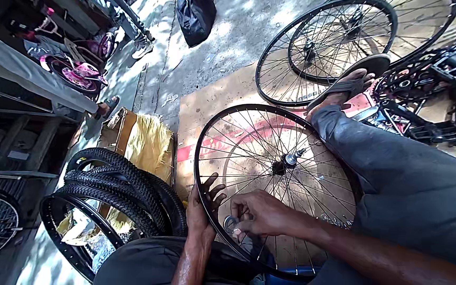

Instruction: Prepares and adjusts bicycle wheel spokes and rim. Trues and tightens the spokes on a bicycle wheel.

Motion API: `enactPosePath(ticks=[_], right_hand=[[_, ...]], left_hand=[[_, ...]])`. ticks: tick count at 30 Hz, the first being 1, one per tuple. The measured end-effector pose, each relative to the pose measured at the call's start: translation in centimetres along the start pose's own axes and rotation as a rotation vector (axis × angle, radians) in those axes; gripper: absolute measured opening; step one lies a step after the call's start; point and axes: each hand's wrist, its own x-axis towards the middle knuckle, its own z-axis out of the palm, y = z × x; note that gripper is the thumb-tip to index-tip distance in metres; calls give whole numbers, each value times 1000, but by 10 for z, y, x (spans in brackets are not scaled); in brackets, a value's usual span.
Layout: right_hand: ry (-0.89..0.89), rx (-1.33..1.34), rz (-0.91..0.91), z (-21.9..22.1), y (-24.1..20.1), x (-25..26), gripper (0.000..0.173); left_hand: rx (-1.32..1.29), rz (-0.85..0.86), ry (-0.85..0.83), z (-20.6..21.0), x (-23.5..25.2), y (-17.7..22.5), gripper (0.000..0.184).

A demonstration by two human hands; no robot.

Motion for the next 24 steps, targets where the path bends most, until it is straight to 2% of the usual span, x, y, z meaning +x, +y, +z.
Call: enactPosePath(ticks=[3, 5, 7, 8, 10, 12, 14, 17, 19, 22, 24], right_hand=[[96, -303, 10, 23, -4, 6, 19], [-14, -241, -40, 13, -2, 5, 22], [-142, -70, -95, -5, 2, 0, 37], [-134, 8, -93, -9, 3, -2, 35], [-11, -13, -25, -2, 1, -1, 25], [128, -245, -21, 19, -2, 4, 18], [115, -336, -50, 26, -1, 6, 15], [-103, -87, -98, -2, 3, 1, 34], [-76, 48, -93, -7, 6, -2, 28], [103, -206, -7, 14, -2, 4, 23], [94, -327, -29, 23, -2, 7, 17]], left_hand=[[-17, 7, 4, 0, 0, -1, 42], [-10, -3, 3, -1, 0, 0, 42], [-8, -3, -2, -1, 1, -1, 42], [-6, -2, -8, -1, 1, 0, 42], [-6, -3, -6, 1, -1, 1, 41], [-16, 5, -7, 1, -1, 0, 42], [-18, 6, -9, -1, 1, 0, 42], [-7, -5, -2, -2, 2, 0, 41], [-7, -5, -9, -1, 0, 0, 40], [-25, 1, -3, 2, 0, 0, 41], [-20, 3, -3, 0, 1, 0, 41]])
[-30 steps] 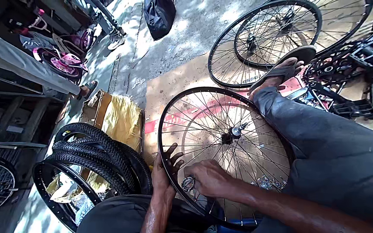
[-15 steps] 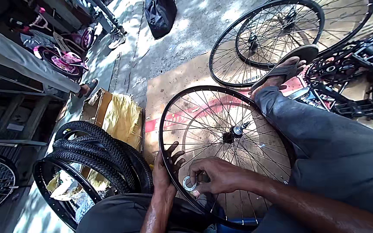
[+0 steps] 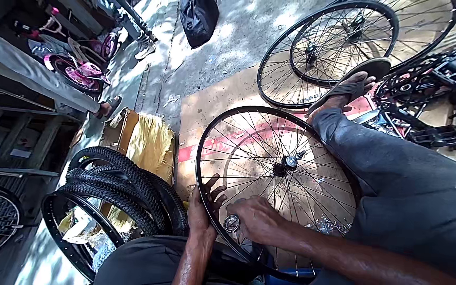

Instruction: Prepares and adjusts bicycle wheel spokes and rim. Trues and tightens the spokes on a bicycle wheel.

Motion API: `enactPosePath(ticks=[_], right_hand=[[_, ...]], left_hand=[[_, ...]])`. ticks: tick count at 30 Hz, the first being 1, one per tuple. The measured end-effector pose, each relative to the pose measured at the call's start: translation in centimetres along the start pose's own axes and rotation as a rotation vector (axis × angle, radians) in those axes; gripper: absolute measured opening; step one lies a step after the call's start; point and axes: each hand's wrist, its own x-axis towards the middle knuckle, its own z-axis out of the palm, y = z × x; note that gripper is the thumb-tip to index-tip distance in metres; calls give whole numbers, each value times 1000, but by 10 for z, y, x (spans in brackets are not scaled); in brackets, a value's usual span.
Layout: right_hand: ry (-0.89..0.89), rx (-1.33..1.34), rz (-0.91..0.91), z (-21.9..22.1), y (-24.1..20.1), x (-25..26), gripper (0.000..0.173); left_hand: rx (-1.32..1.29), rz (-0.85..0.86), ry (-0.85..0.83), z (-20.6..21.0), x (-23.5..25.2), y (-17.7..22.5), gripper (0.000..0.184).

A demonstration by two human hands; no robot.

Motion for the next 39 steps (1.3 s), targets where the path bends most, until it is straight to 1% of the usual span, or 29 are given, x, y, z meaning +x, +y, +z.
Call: enactPosePath(ticks=[1, 3, 4, 5, 6, 8, 9, 10, 11, 13, 14, 15, 16, 18, 19, 20, 21, 22, 23, 24, 26, 28, 29, 31, 34, 35, 36, 37, 39], right_hand=[[-53, 39, -31, -4, 3, 0, 18], [-190, 214, -101, -21, 14, -3, 34], [-199, 301, -115, -26, 18, -5, 34], [-178, 351, -91, -28, 18, -6, 30], [-121, 336, -40, -24, 15, -6, 26], [12, 115, 18, -8, 4, -2, 23], [47, 7, 13, 0, 0, -1, 20], [24, -27, 5, 2, 0, 0, 19], [-32, 4, -24, -3, 2, -1, 19], [-192, 206, -103, -22, 14, -3, 33], [-215, 311, -126, -28, 19, -5, 34], [-200, 385, -111, -31, 20, -6, 29], [-156, 382, -54, -29, 16, -5, 24], [-47, 175, 37, -14, 3, -2, 22], [-14, 61, 40, -6, -1, 0, 20], [-28, 10, 37, -3, -3, 1, 20], [-70, 20, 15, -6, -1, 0, 19], [-136, 87, -24, -13, 4, -1, 23], [-197, 182, -75, -22, 10, -3, 31], [-215, 277, -117, -28, 16, -4, 33], [-149, 380, -77, -28, 18, -5, 23], [-31, 215, 26, -16, 6, -2, 22], [21, 101, 22, -7, 2, 0, 20], [-6, 17, -19, -1, 2, 0, 18], [-200, 247, -141, -25, 17, -3, 33], [-205, 349, -152, -30, 20, -4, 29], [-181, 418, -122, -31, 20, -5, 22], [-123, 410, -59, -27, 17, -4, 17], [5, 198, 20, -9, 6, 0, 18]], left_hand=[[6, -3, 4, -1, 0, 0, 40], [11, -12, 5, -1, 1, 0, 41], [7, -14, 2, -1, 0, 0, 41], [3, -15, 0, 0, 0, 1, 41], [2, -12, -3, 1, -1, 1, 40], [-5, -7, -5, 2, -2, 1, 41], [-1, -6, -6, 2, -1, 0, 41], [4, -10, -4, 1, -1, 0, 42], [10, -13, 0, 0, -1, 0, 42], [18, -13, 3, -1, 0, -1, 42], [14, -13, -2, -1, 1, -1, 42], [0, -12, -15, -2, 1, -1, 42], [-11, -9, -21, -1, 0, -1, 42], [-24, -4, -19, 1, -2, -1, 41], [-24, -4, -19, 1, -1, -1, 41], [-24, -6, -21, 1, -1, -1, 41], [-23, -10, -21, 0, -1, -1, 40], [-20, -14, -19, -1, 0, -1, 40], [-11, -20, -17, -1, 0, -1, 41], [-3, -20, -15, 0, 0, -1, 41], [-6, -13, -22, 1, -1, 0, 41], [-8, -7, -21, 2, -2, 0, 41], [-8, -3, -16, 2, -2, 0, 42], [-10, -4, -21, 1, 0, 0, 42], [-9, -10, -18, 0, 1, -1, 42], [-2, -10, -18, 0, 1, -1, 42], [0, -8, -15, 1, 0, -1, 42], [-6, -6, -19, 1, 0, 0, 41], [-15, 4, -17, 2, 0, -1, 41]])
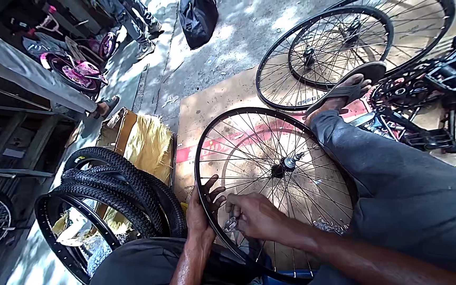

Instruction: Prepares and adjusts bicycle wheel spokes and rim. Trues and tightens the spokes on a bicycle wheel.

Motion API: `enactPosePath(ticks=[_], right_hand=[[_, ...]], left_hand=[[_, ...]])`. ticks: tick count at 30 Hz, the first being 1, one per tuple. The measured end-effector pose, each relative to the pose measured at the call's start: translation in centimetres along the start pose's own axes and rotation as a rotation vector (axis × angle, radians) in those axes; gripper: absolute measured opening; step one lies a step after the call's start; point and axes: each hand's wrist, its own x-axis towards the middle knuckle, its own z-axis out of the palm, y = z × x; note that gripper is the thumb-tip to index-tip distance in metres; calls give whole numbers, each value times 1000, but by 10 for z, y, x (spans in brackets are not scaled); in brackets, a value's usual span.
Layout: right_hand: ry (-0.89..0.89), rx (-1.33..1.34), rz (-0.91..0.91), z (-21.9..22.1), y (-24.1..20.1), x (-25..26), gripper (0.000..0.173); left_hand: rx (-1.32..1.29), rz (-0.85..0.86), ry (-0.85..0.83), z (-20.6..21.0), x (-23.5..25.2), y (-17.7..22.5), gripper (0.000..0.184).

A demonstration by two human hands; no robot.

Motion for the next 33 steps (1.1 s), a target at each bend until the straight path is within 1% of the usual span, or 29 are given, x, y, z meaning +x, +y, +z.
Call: enactPosePath(ticks=[1, 2, 3, 5, 6, 7, 8, 9, 11, 13, 14, 16, 17, 19, 22, 24, 26, 27, 28, 29, 30, 31, 33], right_hand=[[38, -126, -22, 10, -1, 1, 18], [21, -192, -34, 13, -3, 1, 19], [-29, -196, -49, 10, -3, 0, 21], [-177, -64, -95, -9, 1, -2, 30], [-222, 21, -129, -17, 3, -5, 33], [-218, 100, -154, -21, 6, -7, 30], [-192, 135, -163, -21, 7, -8, 24], [-160, 130, -156, -17, 7, -8, 21], [-120, 69, -133, -9, 3, -7, 25], [-106, 23, -159, -3, 3, -7, 24], [-116, 13, -177, -2, 4, -7, 23], [-134, 10, -218, 0, 7, -7, 24], [-145, 14, -239, 0, 9, -7, 23], [-167, 12, -266, -1, 11, -7, 22], [-200, 26, -275, -23, 11, -11, 21], [-110, 16, -243, -46, 18, -20, 20], [30, -105, -190, -60, 26, -27, 16], [60, -194, -155, -60, 28, -28, 15], [50, -256, -128, -55, 29, -27, 14], [14, -277, -108, -46, 28, -26, 15], [-11, -254, -115, -35, 26, -23, 17], [-26, -191, -138, -25, 23, -20, 19], [-22, 23, -189, -4, 18, -13, 21]], left_hand=[[-1, 5, 6, 0, 0, -1, 41], [4, 4, 4, -1, 0, -1, 41], [6, 3, 5, -2, 1, -1, 42], [6, -4, 3, -2, 1, -1, 42], [9, -8, 5, -2, 0, -1, 43], [14, -6, 9, -2, 0, -1, 43], [19, -3, 12, -1, -1, 0, 43], [24, 4, 12, -2, 0, 0, 43], [69, 25, 9, -3, 5, 3, 47], [192, 56, 4, -2, 16, 13, 57], [258, 61, 2, -1, 22, 19, 57], [309, 36, 4, -1, 34, 23, 43], [289, 13, -16, -2, 37, 23, 37], [185, 8, -49, -3, 39, 20, 34], [89, 83, -101, 2, 20, 13, 38], [29, 123, -175, 1, -1, 2, 45], [-8, 132, -223, -6, -14, -6, 44], [-26, 118, -209, -9, -15, -6, 39], [-36, 95, -171, -10, -13, -4, 37], [-37, 68, -111, -8, -9, 0, 52], [-31, 38, -60, -5, -3, 2, 66], [-22, 16, -13, -2, 3, 2, 71], [-3, -10, 49, 1, 8, 0, 65]])
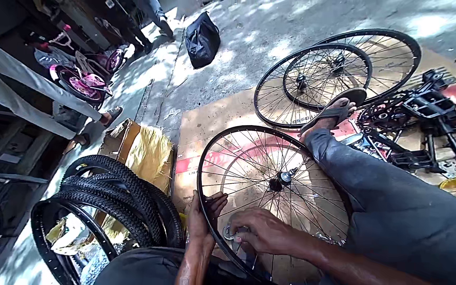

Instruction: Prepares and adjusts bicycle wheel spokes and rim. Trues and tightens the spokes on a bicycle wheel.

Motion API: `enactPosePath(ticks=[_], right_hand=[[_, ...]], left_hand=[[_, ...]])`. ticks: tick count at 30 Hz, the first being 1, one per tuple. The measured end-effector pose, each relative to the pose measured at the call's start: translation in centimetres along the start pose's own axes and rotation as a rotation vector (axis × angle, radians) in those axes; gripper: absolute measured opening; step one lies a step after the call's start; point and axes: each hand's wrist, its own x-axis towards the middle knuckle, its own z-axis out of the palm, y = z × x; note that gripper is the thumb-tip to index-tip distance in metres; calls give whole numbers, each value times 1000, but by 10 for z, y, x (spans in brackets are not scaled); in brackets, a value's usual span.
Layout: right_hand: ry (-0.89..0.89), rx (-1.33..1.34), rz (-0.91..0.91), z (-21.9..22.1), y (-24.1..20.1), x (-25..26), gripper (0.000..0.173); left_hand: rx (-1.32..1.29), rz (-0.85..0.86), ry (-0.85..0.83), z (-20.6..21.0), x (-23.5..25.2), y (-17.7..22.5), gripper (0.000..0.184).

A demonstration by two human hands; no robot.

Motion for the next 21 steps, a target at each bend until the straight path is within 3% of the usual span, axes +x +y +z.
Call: enactPosePath(ticks=[2, 4, 6, 8, 12, 17, 21], right_hand=[[53, 145, 60, 14, 0, 9, 26], [72, 51, 197, 18, -2, 15, 34], [61, -106, 247, 21, -6, 17, 25], [-47, -86, 279, 10, -13, 17, 21], [-148, 167, 181, -9, -10, 4, 34], [-86, 31, 186, 5, -15, 8, 17], [-97, -29, 39, 0, -4, 2, 21]], left_hand=[[-7, -5, 12, -5, 0, -1, 56], [-42, 0, -7, -8, -2, -3, 51], [-56, 12, -33, -6, -4, -4, 50], [-49, 17, -41, -4, -5, -5, 49], [-44, 10, -60, -5, -6, -5, 49], [-36, 13, -72, -7, -6, -6, 46], [-30, 11, -64, -5, -6, -5, 46]])
